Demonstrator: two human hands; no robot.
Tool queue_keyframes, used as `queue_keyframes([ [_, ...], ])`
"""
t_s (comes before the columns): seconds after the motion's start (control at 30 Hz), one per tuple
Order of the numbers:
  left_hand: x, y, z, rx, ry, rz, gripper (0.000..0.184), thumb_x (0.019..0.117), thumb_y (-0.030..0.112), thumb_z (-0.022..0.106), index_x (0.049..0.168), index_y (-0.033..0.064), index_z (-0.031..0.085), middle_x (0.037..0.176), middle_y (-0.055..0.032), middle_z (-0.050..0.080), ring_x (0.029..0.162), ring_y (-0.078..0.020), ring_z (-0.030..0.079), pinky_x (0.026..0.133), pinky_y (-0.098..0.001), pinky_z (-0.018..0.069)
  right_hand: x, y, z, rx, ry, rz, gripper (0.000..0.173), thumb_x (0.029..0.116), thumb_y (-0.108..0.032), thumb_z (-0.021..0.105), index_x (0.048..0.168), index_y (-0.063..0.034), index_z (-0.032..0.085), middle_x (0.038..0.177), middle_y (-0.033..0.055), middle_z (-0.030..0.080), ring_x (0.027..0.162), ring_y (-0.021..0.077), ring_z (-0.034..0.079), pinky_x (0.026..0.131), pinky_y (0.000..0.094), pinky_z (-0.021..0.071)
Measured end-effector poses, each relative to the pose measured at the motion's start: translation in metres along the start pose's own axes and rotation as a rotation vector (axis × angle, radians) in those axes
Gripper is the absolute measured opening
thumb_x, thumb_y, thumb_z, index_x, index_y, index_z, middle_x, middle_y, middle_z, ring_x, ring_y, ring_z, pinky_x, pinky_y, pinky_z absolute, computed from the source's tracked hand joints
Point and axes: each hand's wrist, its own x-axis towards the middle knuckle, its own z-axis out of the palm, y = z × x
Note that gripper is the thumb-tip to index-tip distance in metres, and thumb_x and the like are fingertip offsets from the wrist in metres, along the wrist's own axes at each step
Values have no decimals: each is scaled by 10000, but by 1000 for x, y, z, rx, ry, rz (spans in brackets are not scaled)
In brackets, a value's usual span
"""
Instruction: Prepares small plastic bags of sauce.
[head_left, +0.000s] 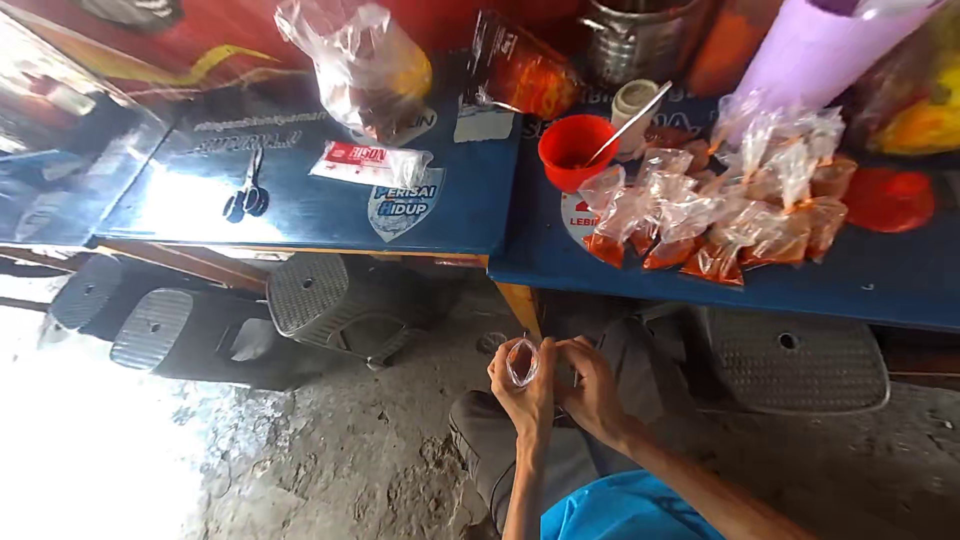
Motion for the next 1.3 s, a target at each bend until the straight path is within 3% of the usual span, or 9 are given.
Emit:
queue_keyframes([
  [0.2, 4, 23, 20, -119, -77, 1, 156, 826, 55, 756, 925, -34, 675, 751, -43, 698, 653, -97, 680, 622, -261, 606, 3, -4, -15, 29, 68, 8, 299, 905, -260, 709, 1101, -34, 717, 1037, 70, 722, 978, 135, 630, 863, 284, 508],
  [0.53, -3, 12, 30, -63, -150, -19, 269, 857, 148, 750, 1026, -48, 674, 873, -60, 707, 828, -92, 691, 782, -259, 592, 10, 12, -25, 115, 68, 106, 223, 928, -204, 668, 1026, -18, 744, 952, 56, 712, 912, 66, 621, 814, 207, 501],
  [0.63, -4, 2, 26, -1, -125, -87, 340, 861, 223, 751, 1054, -47, 679, 920, -75, 679, 872, -103, 664, 804, -262, 567, 10, 17, -24, 213, -30, 237, 264, 938, -221, 675, 1083, -11, 745, 997, 61, 709, 908, 46, 615, 795, 205, 496],
  [0.73, -3, -8, 21, 101, -96, -58, 394, 861, 323, 747, 1046, -22, 708, 985, -95, 671, 971, -167, 617, 875, -340, 505, 12, 9, -29, 484, -134, 432, 211, 956, -86, 624, 1124, 2, 716, 1046, 27, 725, 932, 23, 665, 817, 208, 556],
  [0.8, -2, -14, 18, 183, -116, -23, 415, 871, 373, 727, 1041, -5, 725, 1053, -117, 651, 1058, -231, 564, 948, -417, 433, 16, 2, -32, 615, -150, 603, 188, 993, -42, 548, 1071, -4, 715, 951, -16, 717, 854, 7, 638, 785, 204, 525],
  [0.97, -9, -23, 12, 171, -226, -96, 506, 868, 376, 714, 1146, -46, 696, 1174, -174, 599, 1118, -247, 520, 990, -377, 415, 24, 13, -31, 543, -173, 717, 109, 991, -66, 626, 993, -6, 717, 846, -12, 701, 765, 12, 633, 736, 198, 526],
  [1.07, -12, -29, 0, 29, -287, -262, 480, 1055, 310, 440, 1250, -89, 623, 1242, -177, 618, 1163, -172, 592, 1020, -322, 491, 28, 23, -34, 517, -241, 718, 132, 989, -92, 642, 1024, 14, 712, 884, 28, 722, 809, 55, 684, 797, 244, 576],
  [1.13, -13, -36, -6, -89, -222, -464, 561, 1135, 332, 249, 1202, -80, 623, 1097, -128, 698, 1024, -131, 672, 944, -325, 551, 29, 29, -34, 497, -296, 738, 132, 996, -75, 632, 1035, 30, 702, 896, 44, 718, 808, 67, 697, 803, 251, 594],
  [1.3, -14, -60, -22, -192, -229, -828, 308, 1101, 122, 375, 1101, -44, 635, 855, -75, 698, 707, -108, 657, 673, -253, 562, 25, 49, -28, 410, -428, 745, 140, 990, -92, 640, 1029, 21, 712, 886, 43, 704, 795, 61, 662, 791, 252, 559],
])
